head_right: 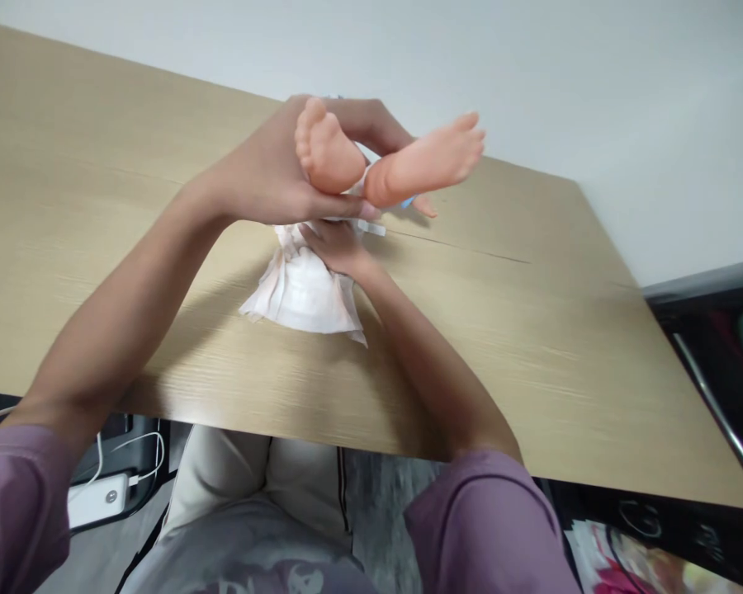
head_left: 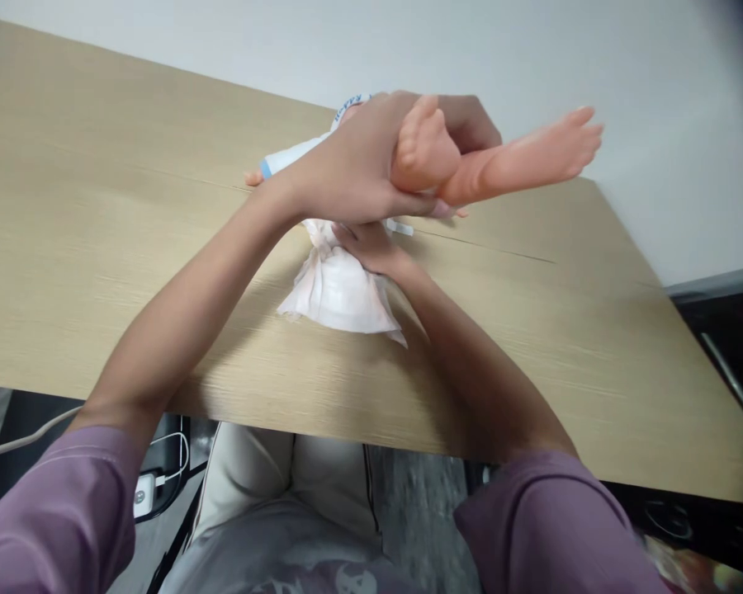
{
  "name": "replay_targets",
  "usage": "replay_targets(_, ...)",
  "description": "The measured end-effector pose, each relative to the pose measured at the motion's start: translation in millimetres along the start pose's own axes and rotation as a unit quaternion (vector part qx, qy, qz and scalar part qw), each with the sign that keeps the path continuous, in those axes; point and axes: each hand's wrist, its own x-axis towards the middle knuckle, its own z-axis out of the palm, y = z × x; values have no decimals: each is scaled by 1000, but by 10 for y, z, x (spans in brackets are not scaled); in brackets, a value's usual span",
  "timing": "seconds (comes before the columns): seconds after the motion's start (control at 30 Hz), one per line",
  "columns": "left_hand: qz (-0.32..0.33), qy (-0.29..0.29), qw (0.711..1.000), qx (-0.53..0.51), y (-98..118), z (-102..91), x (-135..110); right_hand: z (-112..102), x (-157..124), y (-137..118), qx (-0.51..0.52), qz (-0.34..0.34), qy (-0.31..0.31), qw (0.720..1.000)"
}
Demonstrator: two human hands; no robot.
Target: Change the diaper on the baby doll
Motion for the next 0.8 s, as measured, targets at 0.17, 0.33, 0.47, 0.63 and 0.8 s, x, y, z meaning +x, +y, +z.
replay_targets(0.17, 57, 41, 995, -76, -249, 97, -100, -366, -895, -181, 48, -14, 39, 998)
replay_targets(0.33, 1, 34, 994, -101, -310, 300, -235, -373, -1398, -448, 57, 36, 197, 978)
replay_targets(0.47, 4, 57, 993, -101, -276, 448, -321, -349, -1208, -563, 59, -14, 260, 964)
replay_targets(0.63, 10, 70, 997, -16, -315, 427, -500, -547, -1026, -558, 129, -85, 224, 962)
replay_targets(0.8, 18, -2, 990, 142, -587, 241, -944, -653, -1254, -297, 58, -124, 137, 981)
